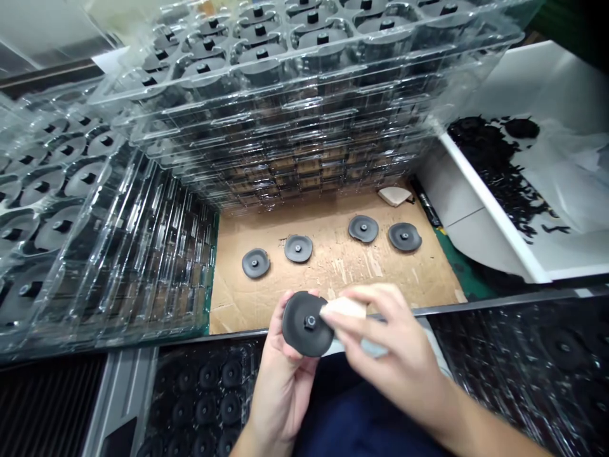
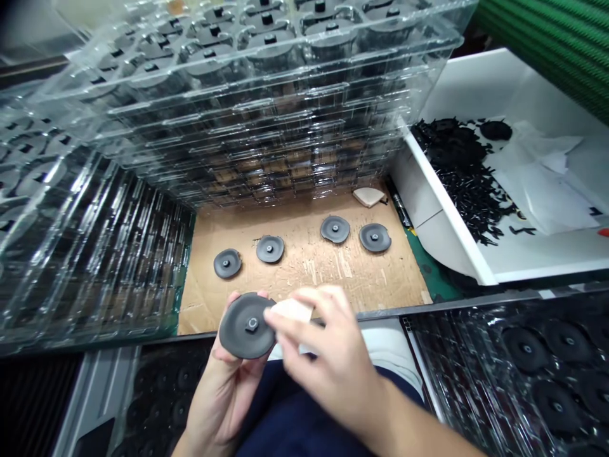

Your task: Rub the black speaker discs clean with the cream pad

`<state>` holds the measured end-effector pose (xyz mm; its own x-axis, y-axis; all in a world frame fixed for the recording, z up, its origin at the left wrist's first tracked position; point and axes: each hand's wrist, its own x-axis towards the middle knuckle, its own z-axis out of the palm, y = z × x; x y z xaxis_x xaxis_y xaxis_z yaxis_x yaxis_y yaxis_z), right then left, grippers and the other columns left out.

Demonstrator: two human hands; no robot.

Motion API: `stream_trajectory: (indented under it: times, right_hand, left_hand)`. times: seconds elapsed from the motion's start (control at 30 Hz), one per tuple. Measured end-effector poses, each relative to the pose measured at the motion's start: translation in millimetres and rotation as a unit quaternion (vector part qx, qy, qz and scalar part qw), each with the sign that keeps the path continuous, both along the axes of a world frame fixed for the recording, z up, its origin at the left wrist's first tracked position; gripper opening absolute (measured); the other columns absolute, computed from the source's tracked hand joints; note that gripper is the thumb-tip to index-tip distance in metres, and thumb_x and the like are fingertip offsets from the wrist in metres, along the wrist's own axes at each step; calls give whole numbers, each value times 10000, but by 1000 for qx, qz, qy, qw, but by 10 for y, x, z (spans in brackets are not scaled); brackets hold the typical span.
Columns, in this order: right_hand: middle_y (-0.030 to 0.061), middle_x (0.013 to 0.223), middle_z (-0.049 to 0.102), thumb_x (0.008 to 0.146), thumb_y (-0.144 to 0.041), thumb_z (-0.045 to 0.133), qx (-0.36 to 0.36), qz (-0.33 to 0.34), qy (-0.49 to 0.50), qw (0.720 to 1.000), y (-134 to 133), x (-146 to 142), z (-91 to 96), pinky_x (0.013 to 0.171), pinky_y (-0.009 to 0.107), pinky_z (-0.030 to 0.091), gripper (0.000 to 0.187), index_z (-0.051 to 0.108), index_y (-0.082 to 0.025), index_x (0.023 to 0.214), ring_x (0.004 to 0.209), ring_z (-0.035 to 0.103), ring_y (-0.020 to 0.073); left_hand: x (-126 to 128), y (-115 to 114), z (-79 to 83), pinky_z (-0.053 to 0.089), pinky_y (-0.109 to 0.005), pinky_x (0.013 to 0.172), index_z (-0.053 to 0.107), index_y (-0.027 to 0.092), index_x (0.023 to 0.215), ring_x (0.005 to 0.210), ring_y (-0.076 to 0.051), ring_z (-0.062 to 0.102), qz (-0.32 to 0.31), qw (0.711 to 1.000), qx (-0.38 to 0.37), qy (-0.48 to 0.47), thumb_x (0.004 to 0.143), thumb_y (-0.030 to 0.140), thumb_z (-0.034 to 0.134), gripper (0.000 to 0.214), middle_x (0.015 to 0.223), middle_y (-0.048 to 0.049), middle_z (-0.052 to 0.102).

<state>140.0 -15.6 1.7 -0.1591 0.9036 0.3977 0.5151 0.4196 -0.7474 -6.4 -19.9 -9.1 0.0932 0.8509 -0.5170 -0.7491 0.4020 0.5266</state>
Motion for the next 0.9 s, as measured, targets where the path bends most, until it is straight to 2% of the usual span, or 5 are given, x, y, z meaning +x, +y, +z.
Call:
stream_trajectory:
  times: [0.23,0.33,0.47,0.73,0.9]
  right_hand:
    - [61,1031,627,813,-254,606,-189,-82,185,961,216,190,-475,859,351,478,174,737,-266,927,1002,562,193]
    - [84,929,662,896,-405,481,-245,-119,225,936,254,278,-722,633,290,533,317,706,-193,968,788,618,167]
    - [9,559,613,883,-453,492,-332,-102,246,905,43,201,-807,296,183,349,368,697,-148,909,372,476,91]
    - [34,813,707,832,-378,590,-311,-87,232,917,144,162,-394,584,225,519,219,684,-189,893,684,647,145]
    - [51,939,661,874,-170,498,-137,45,98,985,273,-37,73,710,252,519,230,626,-188,1065,810,620,143]
  left_hand:
    - [16,43,-60,523,-337,898,603,261,1150,1080,-245,623,12,999,-30,6,739,304,695,423,1175,-94,672]
    - [21,69,-80,484,-398,960,543,240,1233,1108,-265,605,22,998,-51,20,781,321,650,472,1213,-123,645]
    - [1,87,-96,437,-413,1009,458,245,1319,1162,-276,565,13,999,-47,22,740,371,682,634,1239,-136,625]
    - [32,111,-101,492,-346,936,541,240,1243,1088,-237,613,-2,998,-56,14,743,306,694,528,1179,-107,661]
    - [53,81,-121,527,-272,861,605,243,1170,992,-196,653,-40,998,-47,11,693,256,745,497,1118,-79,690]
